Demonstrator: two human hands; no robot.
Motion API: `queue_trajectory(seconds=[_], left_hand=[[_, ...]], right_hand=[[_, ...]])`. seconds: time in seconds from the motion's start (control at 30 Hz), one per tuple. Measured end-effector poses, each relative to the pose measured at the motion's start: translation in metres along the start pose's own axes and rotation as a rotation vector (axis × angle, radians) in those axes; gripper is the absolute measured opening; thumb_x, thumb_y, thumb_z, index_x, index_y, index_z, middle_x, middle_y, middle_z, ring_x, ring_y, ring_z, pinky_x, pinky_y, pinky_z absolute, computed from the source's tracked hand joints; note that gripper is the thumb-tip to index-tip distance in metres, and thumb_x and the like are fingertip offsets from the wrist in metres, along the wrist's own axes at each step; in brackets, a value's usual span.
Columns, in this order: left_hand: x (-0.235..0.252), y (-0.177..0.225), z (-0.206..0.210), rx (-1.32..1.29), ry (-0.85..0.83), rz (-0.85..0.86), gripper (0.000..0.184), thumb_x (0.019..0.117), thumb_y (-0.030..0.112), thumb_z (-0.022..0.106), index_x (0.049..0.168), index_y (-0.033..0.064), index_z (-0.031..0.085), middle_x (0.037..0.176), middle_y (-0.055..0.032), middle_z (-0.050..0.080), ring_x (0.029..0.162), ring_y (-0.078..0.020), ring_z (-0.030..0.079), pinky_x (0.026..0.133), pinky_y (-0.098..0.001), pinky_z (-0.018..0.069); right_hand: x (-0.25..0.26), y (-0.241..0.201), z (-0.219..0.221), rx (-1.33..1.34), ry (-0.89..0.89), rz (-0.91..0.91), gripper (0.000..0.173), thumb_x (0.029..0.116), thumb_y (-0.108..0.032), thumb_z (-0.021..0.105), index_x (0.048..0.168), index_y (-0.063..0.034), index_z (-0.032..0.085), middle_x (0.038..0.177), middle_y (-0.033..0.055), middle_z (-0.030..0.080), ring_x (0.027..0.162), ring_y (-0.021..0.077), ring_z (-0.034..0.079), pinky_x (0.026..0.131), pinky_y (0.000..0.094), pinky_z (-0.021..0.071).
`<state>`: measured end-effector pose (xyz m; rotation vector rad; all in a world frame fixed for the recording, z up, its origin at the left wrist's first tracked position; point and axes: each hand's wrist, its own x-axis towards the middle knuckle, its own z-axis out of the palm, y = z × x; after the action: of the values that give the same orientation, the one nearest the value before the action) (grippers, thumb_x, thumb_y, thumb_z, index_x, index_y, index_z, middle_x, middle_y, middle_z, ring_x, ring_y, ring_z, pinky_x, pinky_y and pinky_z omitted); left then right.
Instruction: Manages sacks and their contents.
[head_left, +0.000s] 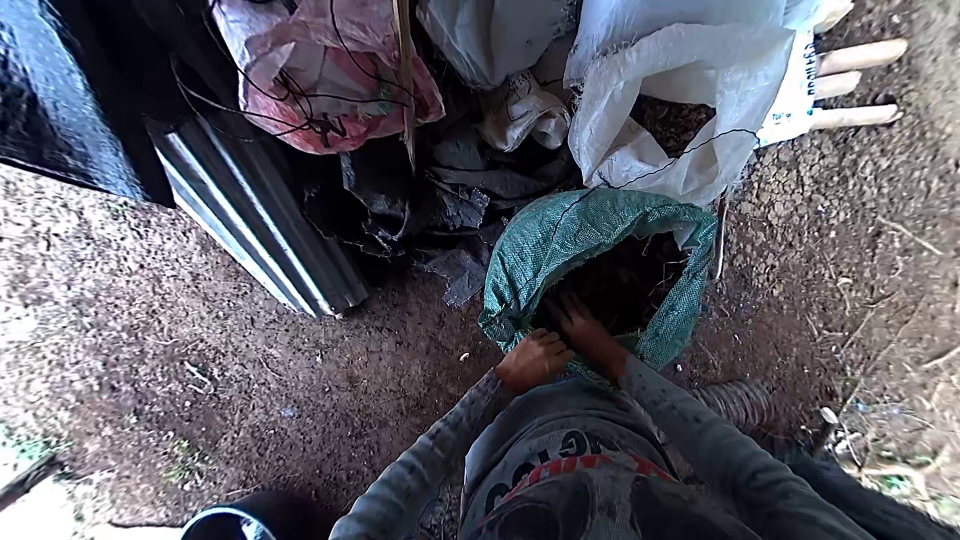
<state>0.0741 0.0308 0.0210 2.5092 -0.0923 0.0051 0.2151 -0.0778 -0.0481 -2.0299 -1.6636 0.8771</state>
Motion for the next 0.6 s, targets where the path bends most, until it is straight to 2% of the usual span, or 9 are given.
queue_trajectory(seconds=[0.07, 0.1, 0.17, 0.23, 0.33, 0.4, 0.47, 0.53, 0.6], left_hand=[[0.017, -0.006, -0.026, -0.268, -0.193, -0.191, 0.02, 0.0888, -0.002, 0.065, 0.104, 0.0015, 0.077, 0.101, -0.019, 0.074, 0.103, -0.0395, 0.07, 0.089, -0.0571, 0.0548], [0.025, -0.014, -0.035, -0.366, -0.261, -0.259, 0.016, 0.0895, 0.007, 0.072, 0.105, 0.0031, 0.077, 0.105, -0.0167, 0.074, 0.109, -0.0363, 0.068, 0.094, -0.0563, 0.0533], [0.041, -0.034, -0.044, -0.408, -0.337, -0.322, 0.024, 0.0911, 0.021, 0.077, 0.103, 0.001, 0.074, 0.104, -0.0168, 0.073, 0.107, -0.0332, 0.067, 0.095, -0.0539, 0.0528], [0.058, -0.041, -0.042, -0.302, -0.407, -0.413, 0.019, 0.0989, 0.011, 0.066, 0.11, -0.0031, 0.068, 0.114, -0.0204, 0.068, 0.108, -0.035, 0.067, 0.096, -0.053, 0.0537], [0.066, -0.048, -0.023, -0.179, -0.448, -0.476, 0.026, 0.0949, 0.001, 0.066, 0.121, -0.0013, 0.068, 0.133, -0.0206, 0.062, 0.114, -0.038, 0.066, 0.096, -0.0554, 0.0545], [0.071, -0.052, -0.015, -0.182, -0.432, -0.436, 0.034, 0.0882, -0.002, 0.071, 0.122, 0.0006, 0.069, 0.134, -0.0193, 0.061, 0.118, -0.0377, 0.064, 0.097, -0.0561, 0.0542], [0.072, -0.055, -0.008, -0.23, -0.409, -0.372, 0.036, 0.0906, 0.004, 0.073, 0.126, 0.0021, 0.069, 0.135, -0.0188, 0.061, 0.126, -0.0361, 0.059, 0.104, -0.0527, 0.0502], [0.071, -0.054, 0.005, -0.283, -0.405, -0.337, 0.03, 0.0913, 0.002, 0.071, 0.122, 0.0019, 0.072, 0.131, -0.0196, 0.064, 0.123, -0.0357, 0.061, 0.106, -0.051, 0.0491], [0.073, -0.049, 0.012, -0.232, -0.478, -0.34, 0.025, 0.0908, 0.0, 0.07, 0.115, 0.0058, 0.076, 0.126, -0.0182, 0.066, 0.116, -0.0353, 0.064, 0.101, -0.0523, 0.0517]], right_hand=[[0.005, -0.005, -0.004, 0.067, -0.009, 0.039, 0.053, 0.1031, -0.009, 0.052, 0.155, -0.0041, 0.044, 0.162, 0.0337, 0.027, 0.153, 0.046, 0.026, 0.123, 0.0526, 0.0297], [0.001, -0.007, -0.003, 0.068, -0.011, 0.033, 0.052, 0.1045, -0.011, 0.05, 0.155, -0.0014, 0.042, 0.164, 0.0319, 0.024, 0.155, 0.0431, 0.023, 0.125, 0.0504, 0.0274], [-0.006, -0.008, -0.011, 0.052, -0.07, 0.045, 0.045, 0.1072, -0.01, 0.045, 0.151, 0.0015, 0.046, 0.165, 0.0265, 0.027, 0.155, 0.0391, 0.025, 0.124, 0.0484, 0.0293], [-0.016, -0.003, -0.024, 0.037, -0.184, 0.088, 0.042, 0.1075, -0.013, 0.046, 0.148, -0.0102, 0.054, 0.164, 0.0195, 0.034, 0.152, 0.0356, 0.033, 0.12, 0.0487, 0.0359], [-0.014, -0.001, -0.055, 0.153, -0.339, 0.142, 0.042, 0.103, -0.015, 0.058, 0.145, -0.0175, 0.06, 0.161, 0.0154, 0.041, 0.148, 0.0342, 0.041, 0.118, 0.0525, 0.0372], [-0.015, 0.009, -0.078, 0.24, -0.332, 0.163, 0.037, 0.0978, -0.017, 0.068, 0.135, -0.0142, 0.069, 0.153, 0.0167, 0.052, 0.14, 0.0374, 0.049, 0.115, 0.0584, 0.0377], [-0.015, 0.021, -0.09, 0.195, -0.284, 0.18, 0.029, 0.0964, -0.013, 0.07, 0.125, -0.0101, 0.074, 0.141, 0.0166, 0.062, 0.132, 0.0371, 0.057, 0.112, 0.0571, 0.0428], [-0.019, 0.029, -0.078, 0.105, -0.253, 0.217, 0.023, 0.0938, -0.006, 0.07, 0.116, -0.0054, 0.077, 0.124, 0.0188, 0.071, 0.119, 0.0391, 0.064, 0.104, 0.0557, 0.0491], [-0.024, 0.023, -0.076, 0.027, -0.347, 0.313, 0.019, 0.097, -0.001, 0.062, 0.111, 0.0024, 0.074, 0.12, 0.023, 0.07, 0.116, 0.0419, 0.065, 0.101, 0.0577, 0.0502]])
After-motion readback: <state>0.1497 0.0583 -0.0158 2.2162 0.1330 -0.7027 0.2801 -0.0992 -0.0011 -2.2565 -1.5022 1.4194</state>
